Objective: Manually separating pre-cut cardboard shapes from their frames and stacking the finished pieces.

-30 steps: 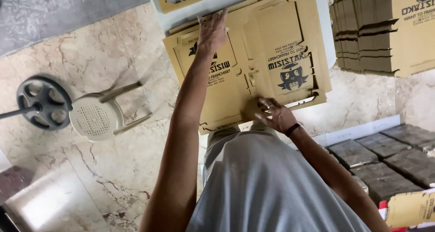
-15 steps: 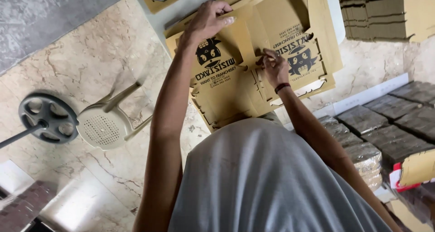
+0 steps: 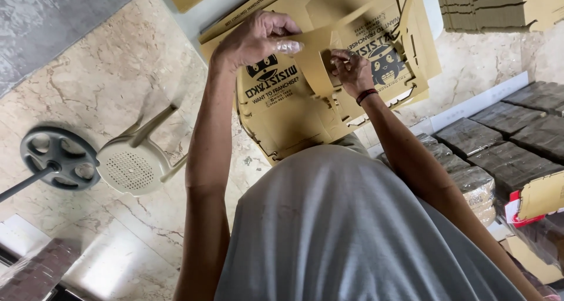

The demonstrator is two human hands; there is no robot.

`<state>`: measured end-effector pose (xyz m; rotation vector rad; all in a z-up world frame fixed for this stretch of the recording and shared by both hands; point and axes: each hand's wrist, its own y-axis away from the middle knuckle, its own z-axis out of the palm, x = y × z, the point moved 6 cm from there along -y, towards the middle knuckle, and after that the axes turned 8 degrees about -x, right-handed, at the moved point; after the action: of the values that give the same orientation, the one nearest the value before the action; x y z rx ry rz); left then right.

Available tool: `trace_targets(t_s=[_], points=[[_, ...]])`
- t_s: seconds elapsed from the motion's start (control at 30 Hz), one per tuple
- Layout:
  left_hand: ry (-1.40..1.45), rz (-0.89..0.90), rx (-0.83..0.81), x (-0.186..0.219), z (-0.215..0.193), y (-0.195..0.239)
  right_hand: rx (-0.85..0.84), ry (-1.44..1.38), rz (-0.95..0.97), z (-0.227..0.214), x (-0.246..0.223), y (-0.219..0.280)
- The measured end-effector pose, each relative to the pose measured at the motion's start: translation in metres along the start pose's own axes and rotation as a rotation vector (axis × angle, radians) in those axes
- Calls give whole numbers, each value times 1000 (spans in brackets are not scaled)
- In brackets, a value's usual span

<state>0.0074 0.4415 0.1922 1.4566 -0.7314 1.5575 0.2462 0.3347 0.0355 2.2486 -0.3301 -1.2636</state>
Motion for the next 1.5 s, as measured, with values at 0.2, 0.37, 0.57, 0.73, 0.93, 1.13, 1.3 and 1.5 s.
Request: trace_targets(t_s=[0.2, 0.37, 0.57, 0.73, 0.93, 1.13, 1.3, 1.5], points=[[-225, -110, 60, 11, -6, -3, -59, -241, -76, -3, 2, 4], [-185, -112, -85, 62, 35, 18, -50, -398, -88, -8, 27, -11], [-309, -118, 106, 42, 32, 13, 50, -646, -240, -15, 31, -24], [-486, -234, 356, -28, -27, -33, 295, 132, -525, -40, -6, 9], [-1025, -422, 444, -146, -59, -57, 248, 97, -255, -61, 13, 79], [-1204, -477, 445, -166, -62, -44, 472, -395, 319, -48, 88, 170], [-1298, -380, 541, -162, -66, -36, -131, -997, 889, 39, 55, 193], [-1116, -468, 592, -160, -88, -11, -5, -1308, 388, 56, 163, 167]])
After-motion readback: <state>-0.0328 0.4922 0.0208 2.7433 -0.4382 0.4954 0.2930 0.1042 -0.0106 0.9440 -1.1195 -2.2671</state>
